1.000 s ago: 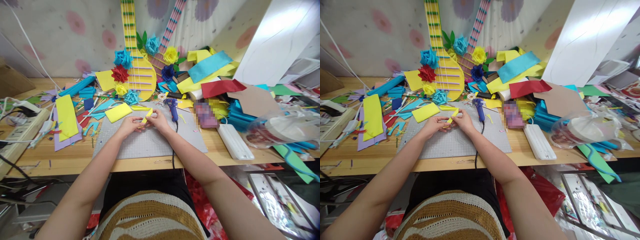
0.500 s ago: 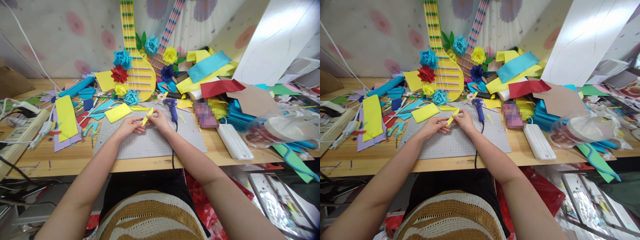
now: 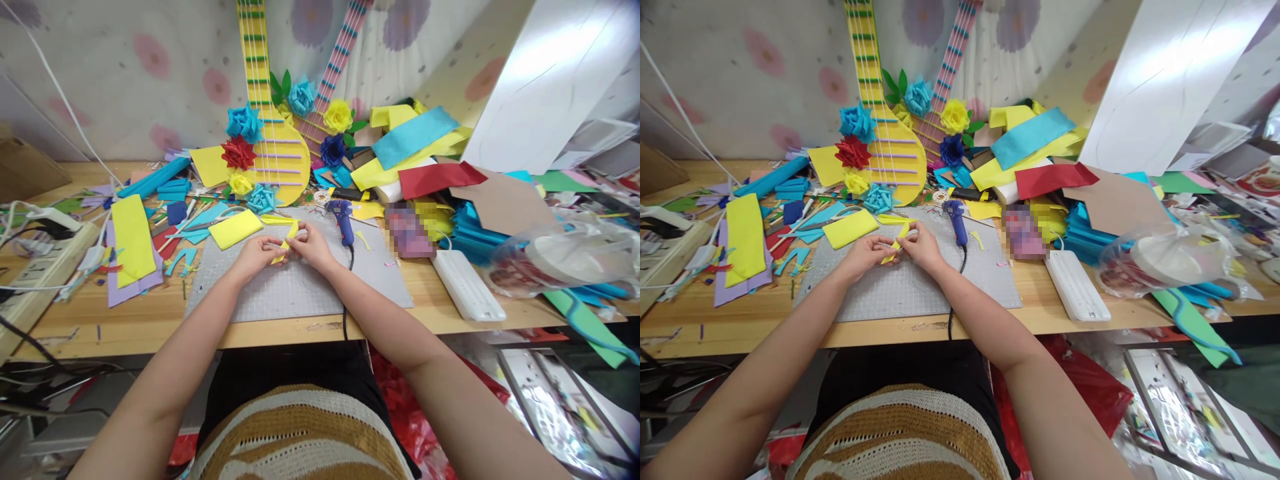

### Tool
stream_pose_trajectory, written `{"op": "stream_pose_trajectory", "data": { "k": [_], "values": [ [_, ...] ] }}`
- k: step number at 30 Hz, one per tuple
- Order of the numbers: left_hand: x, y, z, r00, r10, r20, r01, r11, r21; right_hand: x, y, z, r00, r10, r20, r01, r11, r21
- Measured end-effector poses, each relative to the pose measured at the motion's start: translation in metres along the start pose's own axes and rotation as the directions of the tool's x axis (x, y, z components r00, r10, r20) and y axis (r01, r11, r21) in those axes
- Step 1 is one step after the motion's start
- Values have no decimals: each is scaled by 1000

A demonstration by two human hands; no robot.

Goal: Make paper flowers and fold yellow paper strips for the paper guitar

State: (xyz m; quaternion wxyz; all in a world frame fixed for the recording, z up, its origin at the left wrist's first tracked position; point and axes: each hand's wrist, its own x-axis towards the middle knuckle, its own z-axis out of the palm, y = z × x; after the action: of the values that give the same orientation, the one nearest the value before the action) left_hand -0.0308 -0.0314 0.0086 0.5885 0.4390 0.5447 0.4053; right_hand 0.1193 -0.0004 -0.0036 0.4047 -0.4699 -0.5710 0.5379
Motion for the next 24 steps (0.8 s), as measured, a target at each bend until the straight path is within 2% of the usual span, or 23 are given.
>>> {"op": "stream_pose_trajectory", "data": {
  "k": [6, 10, 16, 21, 24],
  "values": [
    [2, -3, 4, 993, 117, -6, -117, 992, 46, -2, 0, 4, 992, 31, 123, -60, 970, 236],
    [2, -3, 7, 992, 125, 10, -126, 991, 54, -2, 0, 5, 998, 25, 50, -37, 967, 253],
    [-1, 0, 6, 999, 37, 35, -38, 999, 24, 5, 2, -5, 999, 31, -9, -28, 974, 225],
    [-3, -1, 1, 997, -19, 69, 14, 998, 65, 14, 6, -17, 996, 22, -82, -2, 970, 243],
    [-3, 1, 0, 995, -17, 100, 5, 994, 112, 14, 8, -18, 996, 10, -86, 9, 976, 218]
  ]
}}
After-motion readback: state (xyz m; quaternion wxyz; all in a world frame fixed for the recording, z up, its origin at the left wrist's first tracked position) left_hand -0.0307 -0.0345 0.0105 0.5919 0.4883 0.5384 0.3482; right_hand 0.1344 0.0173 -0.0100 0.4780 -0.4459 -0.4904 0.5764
